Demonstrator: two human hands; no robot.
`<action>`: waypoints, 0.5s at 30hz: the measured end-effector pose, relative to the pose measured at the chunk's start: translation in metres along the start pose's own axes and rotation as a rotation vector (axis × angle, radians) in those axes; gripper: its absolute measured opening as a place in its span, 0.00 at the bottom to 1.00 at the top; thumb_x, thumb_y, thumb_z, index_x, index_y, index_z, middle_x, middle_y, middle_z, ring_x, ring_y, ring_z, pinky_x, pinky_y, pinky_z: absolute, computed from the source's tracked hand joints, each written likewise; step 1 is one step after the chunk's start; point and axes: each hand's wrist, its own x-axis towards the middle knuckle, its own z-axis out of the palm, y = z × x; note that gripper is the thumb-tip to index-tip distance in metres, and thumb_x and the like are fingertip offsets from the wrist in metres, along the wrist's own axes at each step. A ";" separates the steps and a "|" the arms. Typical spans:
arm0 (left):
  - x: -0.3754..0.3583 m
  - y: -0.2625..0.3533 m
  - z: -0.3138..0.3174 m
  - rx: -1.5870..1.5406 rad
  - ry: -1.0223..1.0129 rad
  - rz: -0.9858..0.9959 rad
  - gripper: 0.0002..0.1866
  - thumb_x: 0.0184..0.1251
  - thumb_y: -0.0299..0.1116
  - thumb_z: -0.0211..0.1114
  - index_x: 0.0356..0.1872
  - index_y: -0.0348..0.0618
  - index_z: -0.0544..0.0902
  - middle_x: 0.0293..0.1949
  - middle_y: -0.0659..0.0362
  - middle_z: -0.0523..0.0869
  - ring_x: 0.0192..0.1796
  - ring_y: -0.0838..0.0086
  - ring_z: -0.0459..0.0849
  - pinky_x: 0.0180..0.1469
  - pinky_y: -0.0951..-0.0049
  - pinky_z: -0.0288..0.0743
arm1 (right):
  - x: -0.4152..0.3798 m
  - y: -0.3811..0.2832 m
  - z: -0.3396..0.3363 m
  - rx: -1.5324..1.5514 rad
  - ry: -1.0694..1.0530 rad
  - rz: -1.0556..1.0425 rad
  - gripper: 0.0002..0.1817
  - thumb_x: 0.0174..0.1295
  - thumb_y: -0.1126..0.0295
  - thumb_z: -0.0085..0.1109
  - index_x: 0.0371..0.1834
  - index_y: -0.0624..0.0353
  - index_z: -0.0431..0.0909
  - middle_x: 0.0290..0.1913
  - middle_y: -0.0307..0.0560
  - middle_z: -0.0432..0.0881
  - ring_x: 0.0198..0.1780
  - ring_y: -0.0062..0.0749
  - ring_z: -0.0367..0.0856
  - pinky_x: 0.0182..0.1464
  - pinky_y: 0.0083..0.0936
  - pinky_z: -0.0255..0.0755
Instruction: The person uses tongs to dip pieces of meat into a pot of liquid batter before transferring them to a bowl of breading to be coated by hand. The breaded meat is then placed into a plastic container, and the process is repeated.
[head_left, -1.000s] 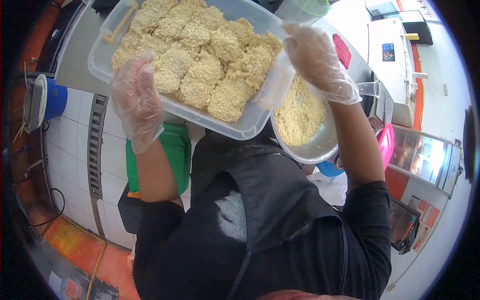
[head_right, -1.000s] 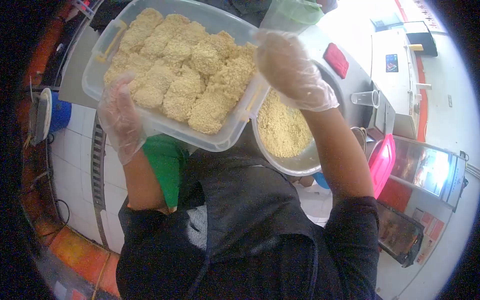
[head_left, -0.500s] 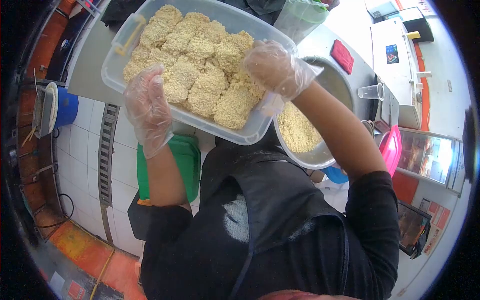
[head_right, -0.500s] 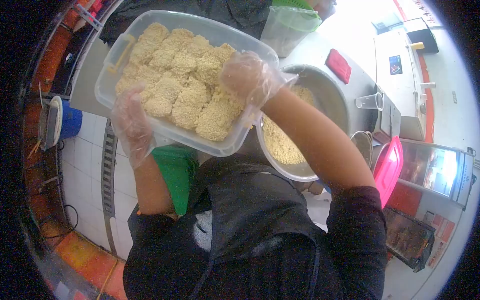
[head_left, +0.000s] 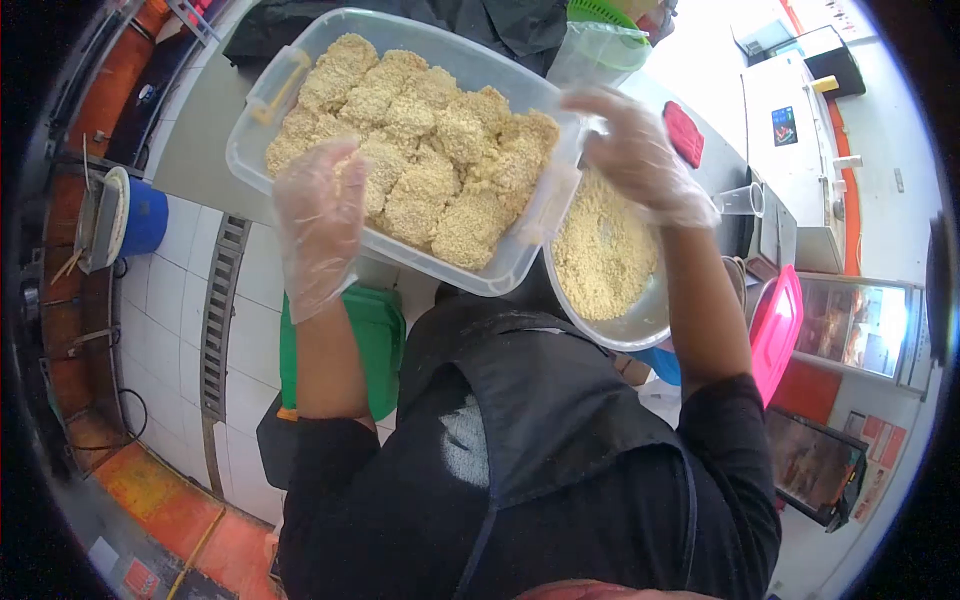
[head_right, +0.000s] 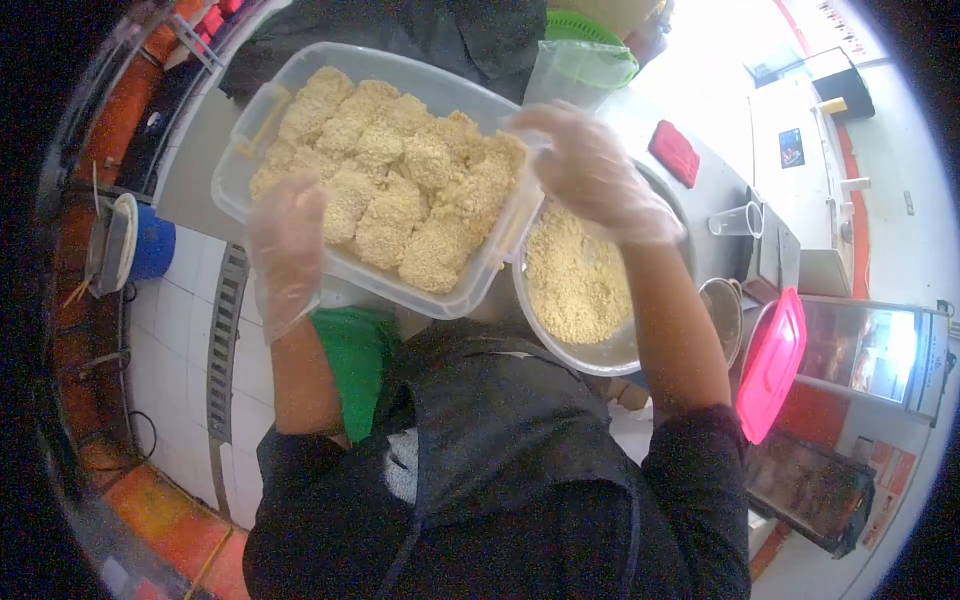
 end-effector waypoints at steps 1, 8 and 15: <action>0.005 0.010 0.000 -0.002 -0.115 -0.016 0.16 0.72 0.40 0.64 0.46 0.37 0.88 0.52 0.46 0.88 0.57 0.53 0.85 0.64 0.58 0.75 | -0.014 0.012 -0.009 0.098 0.045 0.121 0.19 0.62 0.74 0.58 0.57 0.59 0.85 0.52 0.53 0.89 0.56 0.44 0.87 0.62 0.36 0.78; 0.035 0.069 0.089 0.174 -0.712 0.781 0.30 0.77 0.47 0.57 0.72 0.38 0.72 0.78 0.45 0.66 0.80 0.52 0.61 0.82 0.55 0.51 | -0.129 0.069 -0.019 0.335 0.251 0.424 0.17 0.65 0.74 0.61 0.56 0.66 0.84 0.51 0.54 0.89 0.52 0.38 0.88 0.59 0.33 0.79; 0.045 0.051 0.162 0.353 -0.870 0.851 0.40 0.76 0.54 0.51 0.80 0.35 0.59 0.81 0.42 0.58 0.85 0.54 0.50 0.85 0.55 0.40 | -0.244 0.082 0.002 0.385 0.358 0.642 0.19 0.62 0.81 0.58 0.56 0.66 0.84 0.54 0.55 0.88 0.53 0.36 0.87 0.60 0.30 0.79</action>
